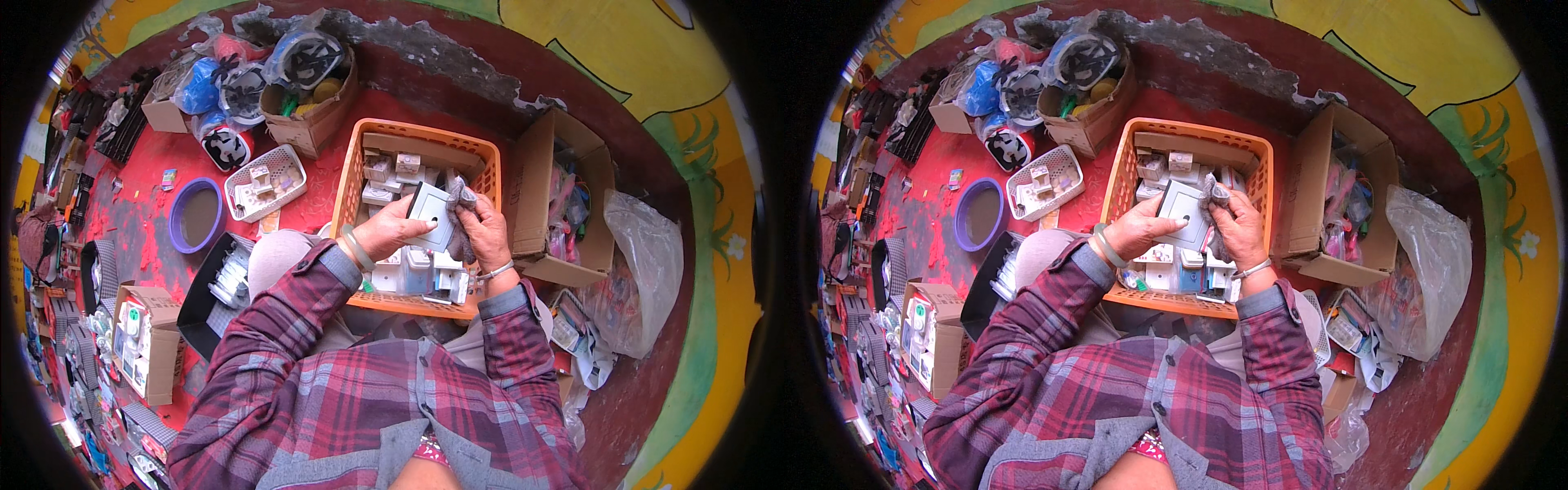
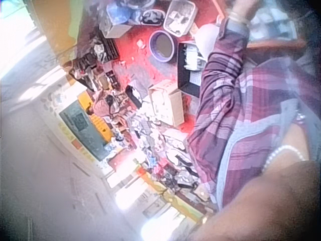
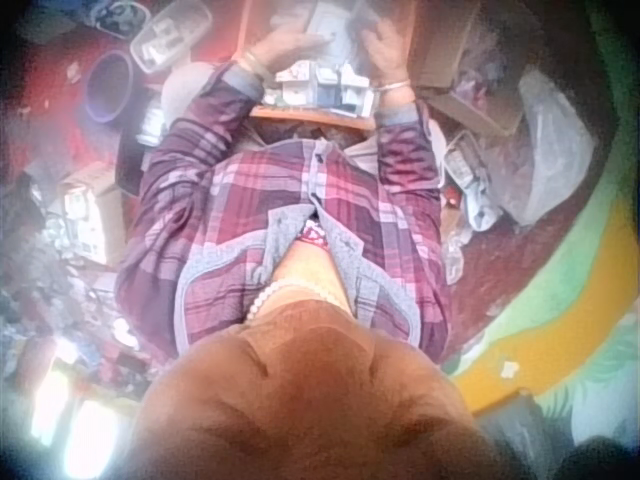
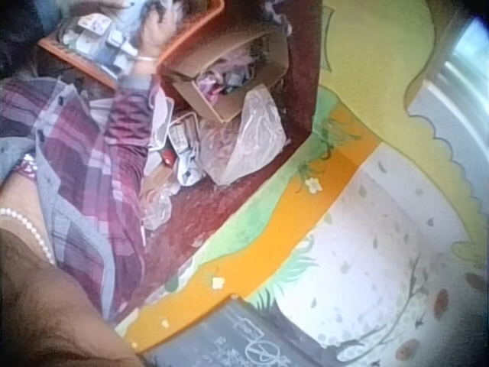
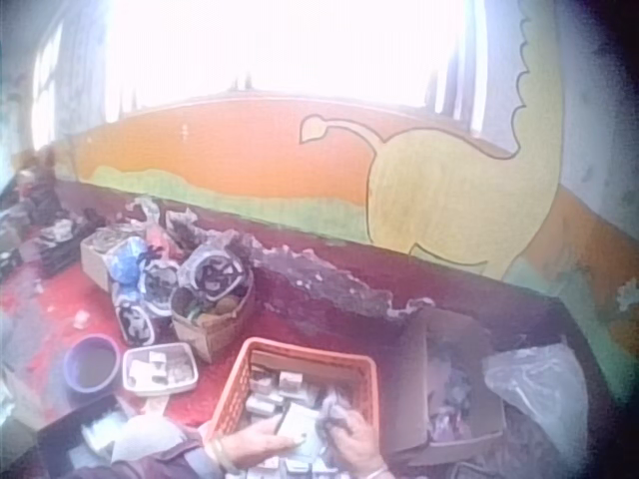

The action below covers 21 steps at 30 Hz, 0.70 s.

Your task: The person wipes individual small white electronic items with a gray cloth and transfers them from an orange crate into a black container.

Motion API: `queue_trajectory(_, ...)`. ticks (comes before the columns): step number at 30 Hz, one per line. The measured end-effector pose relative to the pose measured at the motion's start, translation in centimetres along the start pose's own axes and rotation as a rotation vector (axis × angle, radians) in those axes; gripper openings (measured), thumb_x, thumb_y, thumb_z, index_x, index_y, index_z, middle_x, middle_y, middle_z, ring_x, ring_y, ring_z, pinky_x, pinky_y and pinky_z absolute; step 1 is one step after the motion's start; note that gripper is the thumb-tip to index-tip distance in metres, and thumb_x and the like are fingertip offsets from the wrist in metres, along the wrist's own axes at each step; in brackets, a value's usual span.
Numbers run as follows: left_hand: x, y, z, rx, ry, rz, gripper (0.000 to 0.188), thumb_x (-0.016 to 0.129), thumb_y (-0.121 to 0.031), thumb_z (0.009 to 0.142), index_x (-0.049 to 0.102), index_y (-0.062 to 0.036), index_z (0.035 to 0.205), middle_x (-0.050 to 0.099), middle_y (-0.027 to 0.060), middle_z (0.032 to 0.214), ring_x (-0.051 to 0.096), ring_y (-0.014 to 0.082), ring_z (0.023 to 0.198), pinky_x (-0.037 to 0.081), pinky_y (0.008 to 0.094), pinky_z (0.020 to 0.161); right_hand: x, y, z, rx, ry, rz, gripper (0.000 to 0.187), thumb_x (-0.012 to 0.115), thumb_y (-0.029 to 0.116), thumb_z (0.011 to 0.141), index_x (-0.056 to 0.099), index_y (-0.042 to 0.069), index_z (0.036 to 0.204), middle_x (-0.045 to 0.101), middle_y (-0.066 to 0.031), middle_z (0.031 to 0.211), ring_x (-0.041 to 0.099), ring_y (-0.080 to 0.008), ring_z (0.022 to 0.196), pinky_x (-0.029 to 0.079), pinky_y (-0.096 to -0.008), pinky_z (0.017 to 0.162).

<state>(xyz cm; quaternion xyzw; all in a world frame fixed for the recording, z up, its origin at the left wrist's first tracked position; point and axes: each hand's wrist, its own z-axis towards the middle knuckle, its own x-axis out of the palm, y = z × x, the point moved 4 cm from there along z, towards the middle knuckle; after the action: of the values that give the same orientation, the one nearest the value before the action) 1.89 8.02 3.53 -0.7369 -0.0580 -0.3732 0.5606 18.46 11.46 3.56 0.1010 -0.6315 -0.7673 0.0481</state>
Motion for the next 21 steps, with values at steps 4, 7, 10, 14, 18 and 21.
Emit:
queue_trajectory(4, -0.1, 0.9, -0.2, -0.151, 0.055, 0.067, 0.046, 0.059, -0.008, 0.084, 0.042, -0.0025, 0.126, 0.056, 0.0080, 0.112, 0.056, 0.0170, 0.100, 0.045, 0.0321, 0.089, 0.5, 1.7, 0.0, -0.050, 0.140, -0.012, 0.027, 0.059, 0.007, 0.085, 0.059, 0.001, 0.112, 0.059, -0.0052, 0.100, 0.056, -0.0142, 0.094, 0.044, -0.0243, 0.082)
queue_trajectory(7, 0.2, 1.9, -0.5, -0.237, 0.105, 0.089, 0.043, 0.060, -0.008, 0.084, 0.044, -0.0009, 0.123, 0.057, 0.0077, 0.108, 0.056, 0.0158, 0.098, 0.044, 0.0302, 0.088, 1.0, 2.3, -0.4, -0.050, 0.299, -0.147, 0.028, 0.058, 0.007, 0.084, 0.060, 0.004, 0.112, 0.060, -0.0081, 0.095, 0.058, -0.0179, 0.090, 0.044, -0.0267, 0.080)
queue_trajectory(10, 0.6, 1.3, -1.0, -0.320, 0.123, 0.062, 0.039, 0.059, -0.007, 0.083, 0.047, 0.0008, 0.118, 0.058, 0.0064, 0.104, 0.056, 0.0144, 0.094, 0.045, 0.0279, 0.085, 1.0, 1.9, -0.4, -0.053, 0.377, -0.252, 0.031, 0.059, 0.006, 0.082, 0.058, 0.004, 0.113, 0.061, -0.0084, 0.099, 0.058, -0.0184, 0.092, 0.044, -0.0262, 0.082)
queue_trajectory(14, -0.3, 1.6, -0.8, -0.410, 0.182, 0.142, 0.047, 0.060, -0.011, 0.083, 0.042, -0.0014, 0.125, 0.057, 0.0082, 0.110, 0.057, 0.0169, 0.100, 0.045, 0.0310, 0.089, 1.0, 1.0, -0.8, 0.144, 0.403, 0.055, 0.032, 0.058, 0.006, 0.083, 0.056, 0.002, 0.115, 0.060, -0.0060, 0.104, 0.056, -0.0146, 0.096, 0.044, -0.0258, 0.085)
queue_trajectory(18, 0.0, -0.3, -0.2, -0.294, 0.064, 0.078, 0.053, 0.060, -0.018, 0.085, 0.037, -0.0028, 0.129, 0.056, 0.0087, 0.112, 0.058, 0.0178, 0.100, 0.050, 0.0338, 0.082, 0.1, -1.0, -0.6, 0.215, 0.187, 0.302, 0.027, 0.055, 0.007, 0.087, 0.054, -0.001, 0.113, 0.059, -0.0041, 0.103, 0.054, -0.0109, 0.093, 0.044, -0.0243, 0.082)
queue_trajectory(21, -1.9, -0.3, 0.7, -0.099, -0.084, -0.157, 0.057, 0.060, -0.023, 0.086, 0.031, -0.0038, 0.132, 0.053, 0.0083, 0.114, 0.057, 0.0170, 0.100, 0.048, 0.0286, 0.084, -0.4, -2.4, -0.4, 0.276, -0.096, 0.485, 0.024, 0.052, 0.007, 0.089, 0.051, 0.000, 0.112, 0.058, -0.0049, 0.100, 0.057, -0.0131, 0.089, 0.047, -0.0257, 0.080)
